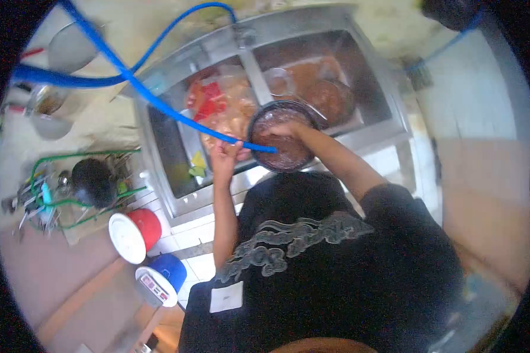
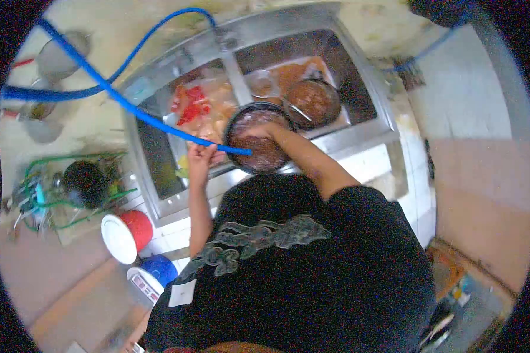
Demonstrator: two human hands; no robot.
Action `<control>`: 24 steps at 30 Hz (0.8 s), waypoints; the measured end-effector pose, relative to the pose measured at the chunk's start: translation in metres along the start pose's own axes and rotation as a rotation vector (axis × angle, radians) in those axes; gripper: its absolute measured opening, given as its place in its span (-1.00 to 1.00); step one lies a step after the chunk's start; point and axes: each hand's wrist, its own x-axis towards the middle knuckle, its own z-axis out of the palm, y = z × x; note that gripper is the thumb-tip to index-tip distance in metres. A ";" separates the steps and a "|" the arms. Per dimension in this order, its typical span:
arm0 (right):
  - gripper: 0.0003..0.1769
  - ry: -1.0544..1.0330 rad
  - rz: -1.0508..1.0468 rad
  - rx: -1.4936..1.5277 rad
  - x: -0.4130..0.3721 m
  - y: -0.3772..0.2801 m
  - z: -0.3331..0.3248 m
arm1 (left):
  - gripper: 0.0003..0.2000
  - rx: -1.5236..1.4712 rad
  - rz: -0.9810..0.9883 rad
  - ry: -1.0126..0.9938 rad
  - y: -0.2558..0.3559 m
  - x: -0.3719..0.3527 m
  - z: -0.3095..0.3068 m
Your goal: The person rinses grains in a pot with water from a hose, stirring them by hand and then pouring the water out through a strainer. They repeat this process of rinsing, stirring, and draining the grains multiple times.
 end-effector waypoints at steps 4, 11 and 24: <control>-0.41 -0.030 0.101 0.000 -0.006 0.007 0.009 | -0.73 -0.094 0.000 0.016 0.006 -0.002 0.001; -0.40 0.107 -0.428 -0.600 -0.032 -0.020 0.006 | -0.73 -0.040 -0.008 0.031 0.006 -0.001 -0.003; -0.46 0.114 -0.356 -1.250 -0.067 -0.034 0.052 | -0.77 -0.012 -0.015 0.017 0.004 -0.002 -0.005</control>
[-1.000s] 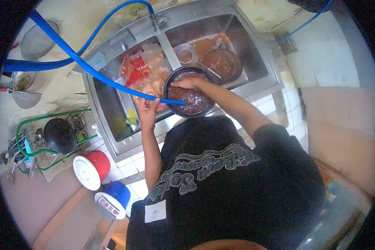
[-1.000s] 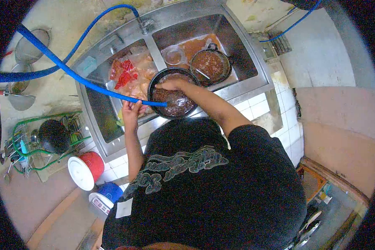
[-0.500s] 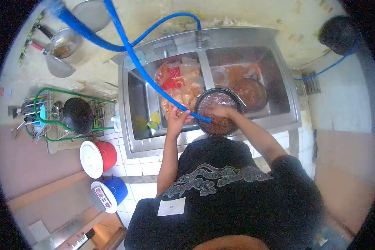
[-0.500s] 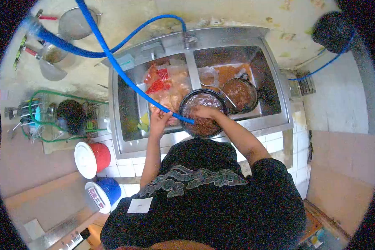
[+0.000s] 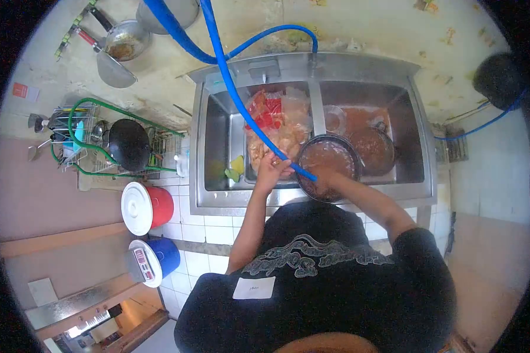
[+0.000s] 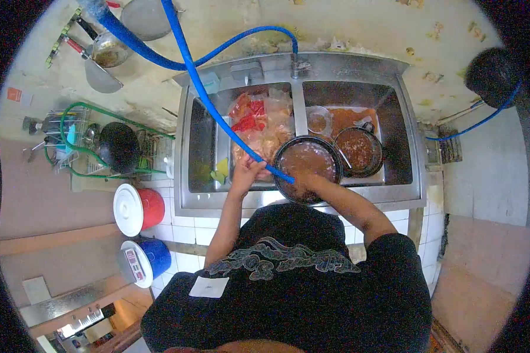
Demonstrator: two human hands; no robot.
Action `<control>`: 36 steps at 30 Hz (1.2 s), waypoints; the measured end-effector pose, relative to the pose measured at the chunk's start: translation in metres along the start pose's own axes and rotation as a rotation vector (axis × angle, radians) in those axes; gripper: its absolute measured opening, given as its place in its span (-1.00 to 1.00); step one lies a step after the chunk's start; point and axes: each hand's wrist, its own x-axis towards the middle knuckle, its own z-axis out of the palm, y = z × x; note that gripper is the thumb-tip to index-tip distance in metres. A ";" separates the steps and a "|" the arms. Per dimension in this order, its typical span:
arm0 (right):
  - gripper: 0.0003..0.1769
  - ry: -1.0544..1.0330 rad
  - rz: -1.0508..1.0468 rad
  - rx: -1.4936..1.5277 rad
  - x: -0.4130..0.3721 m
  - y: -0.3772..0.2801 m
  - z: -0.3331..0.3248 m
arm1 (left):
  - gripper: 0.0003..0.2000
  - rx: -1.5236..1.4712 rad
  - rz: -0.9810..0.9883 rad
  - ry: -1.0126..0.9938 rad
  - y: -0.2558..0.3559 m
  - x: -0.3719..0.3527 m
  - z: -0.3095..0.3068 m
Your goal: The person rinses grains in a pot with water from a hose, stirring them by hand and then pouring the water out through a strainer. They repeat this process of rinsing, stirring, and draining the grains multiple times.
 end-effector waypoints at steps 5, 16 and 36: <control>-0.72 0.204 0.041 -0.003 0.011 -0.003 0.007 | -0.78 -0.015 0.041 -0.015 0.001 -0.001 0.002; -0.47 0.434 0.189 0.152 0.012 0.063 -0.012 | -0.74 0.022 -0.024 0.006 0.005 -0.003 0.000; -0.43 -0.207 0.526 1.365 0.013 0.063 0.007 | -0.79 0.014 -0.019 -0.014 0.006 -0.003 0.001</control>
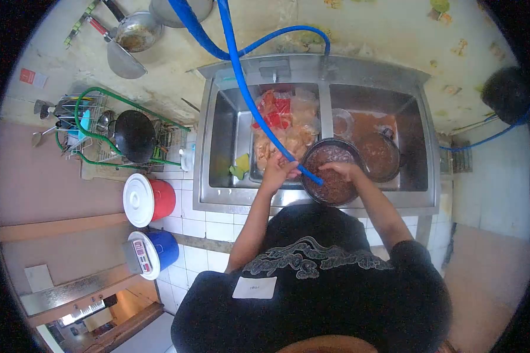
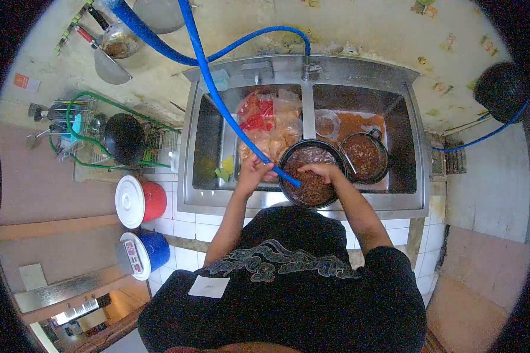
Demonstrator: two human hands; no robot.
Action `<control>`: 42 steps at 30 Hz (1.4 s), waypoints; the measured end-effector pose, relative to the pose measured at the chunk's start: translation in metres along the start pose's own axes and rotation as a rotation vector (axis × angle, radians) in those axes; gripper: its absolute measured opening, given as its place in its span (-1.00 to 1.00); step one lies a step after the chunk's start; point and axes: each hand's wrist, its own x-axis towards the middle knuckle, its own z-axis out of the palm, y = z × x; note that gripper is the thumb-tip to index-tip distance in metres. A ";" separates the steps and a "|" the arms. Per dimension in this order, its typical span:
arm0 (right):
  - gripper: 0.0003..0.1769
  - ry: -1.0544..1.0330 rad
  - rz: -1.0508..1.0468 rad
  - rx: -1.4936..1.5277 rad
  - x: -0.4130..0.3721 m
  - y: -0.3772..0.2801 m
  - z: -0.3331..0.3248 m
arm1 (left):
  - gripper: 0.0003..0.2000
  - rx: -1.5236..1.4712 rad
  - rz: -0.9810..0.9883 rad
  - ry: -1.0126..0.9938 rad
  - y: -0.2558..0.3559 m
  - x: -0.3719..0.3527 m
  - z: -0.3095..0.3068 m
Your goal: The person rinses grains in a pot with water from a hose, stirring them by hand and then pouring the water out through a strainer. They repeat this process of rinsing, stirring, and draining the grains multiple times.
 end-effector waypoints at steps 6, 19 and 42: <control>-0.58 0.050 -0.343 -0.108 0.007 0.007 0.000 | -0.79 -0.006 -0.001 0.017 -0.004 0.002 -0.004; -0.41 0.197 0.063 -0.565 -0.026 -0.030 -0.005 | -0.77 -0.032 0.031 0.044 -0.008 0.001 -0.009; -0.23 0.043 -0.482 -1.278 -0.057 -0.028 0.029 | -0.77 -0.014 0.016 0.049 -0.004 -0.001 -0.006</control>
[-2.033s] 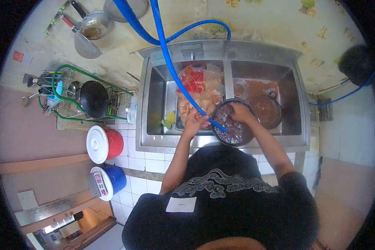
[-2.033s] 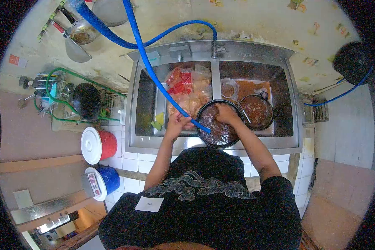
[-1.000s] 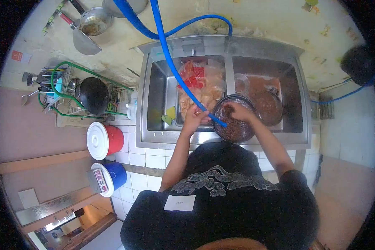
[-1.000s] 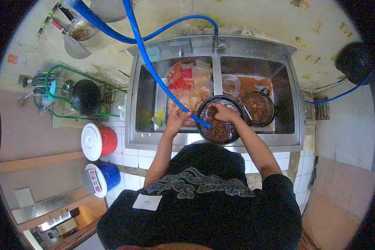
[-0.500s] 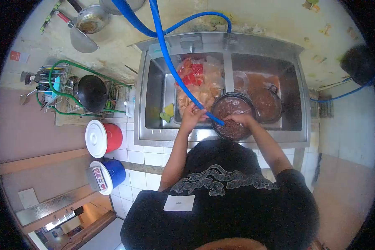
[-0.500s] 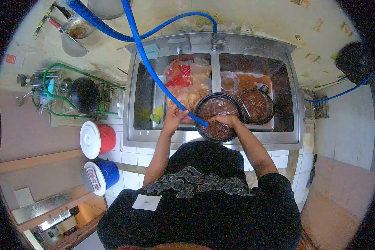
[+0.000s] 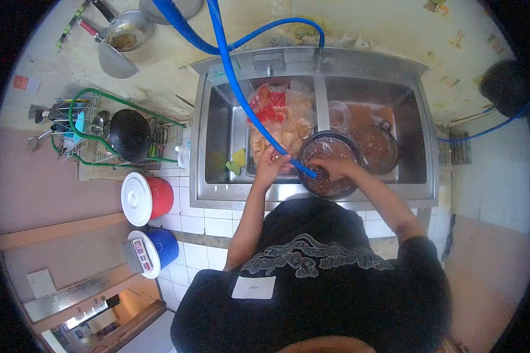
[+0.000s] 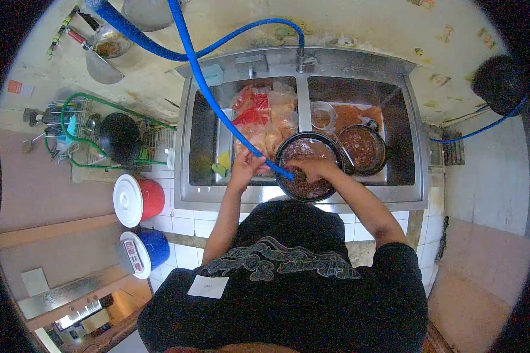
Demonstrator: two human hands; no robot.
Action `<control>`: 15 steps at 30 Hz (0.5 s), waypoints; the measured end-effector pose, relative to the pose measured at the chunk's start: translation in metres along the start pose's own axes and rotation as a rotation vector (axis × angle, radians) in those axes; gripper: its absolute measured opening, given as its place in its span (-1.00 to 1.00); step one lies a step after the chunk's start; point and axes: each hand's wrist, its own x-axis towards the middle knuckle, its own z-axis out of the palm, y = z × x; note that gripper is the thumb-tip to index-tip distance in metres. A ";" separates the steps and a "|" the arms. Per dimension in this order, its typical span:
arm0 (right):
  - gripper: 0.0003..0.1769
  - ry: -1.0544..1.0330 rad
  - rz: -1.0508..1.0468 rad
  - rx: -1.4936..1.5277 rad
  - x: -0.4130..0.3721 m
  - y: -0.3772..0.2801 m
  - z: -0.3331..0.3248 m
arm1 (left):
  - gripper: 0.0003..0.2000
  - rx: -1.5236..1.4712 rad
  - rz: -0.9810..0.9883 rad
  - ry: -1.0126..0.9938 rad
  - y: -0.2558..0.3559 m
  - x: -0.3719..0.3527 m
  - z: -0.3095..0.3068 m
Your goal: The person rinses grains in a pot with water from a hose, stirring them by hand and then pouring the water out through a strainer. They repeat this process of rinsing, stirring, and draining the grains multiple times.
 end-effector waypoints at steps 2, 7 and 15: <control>-0.16 -0.038 -0.027 -0.283 0.001 -0.007 0.004 | -0.77 0.024 -0.011 0.002 0.002 0.002 0.002; -0.26 -0.134 0.217 -0.445 0.018 -0.023 0.024 | -0.76 -0.012 0.014 -0.008 0.000 0.002 0.002; -0.64 0.175 0.241 -0.319 0.040 -0.012 0.053 | -0.76 -0.025 0.013 -0.002 0.002 -0.001 0.004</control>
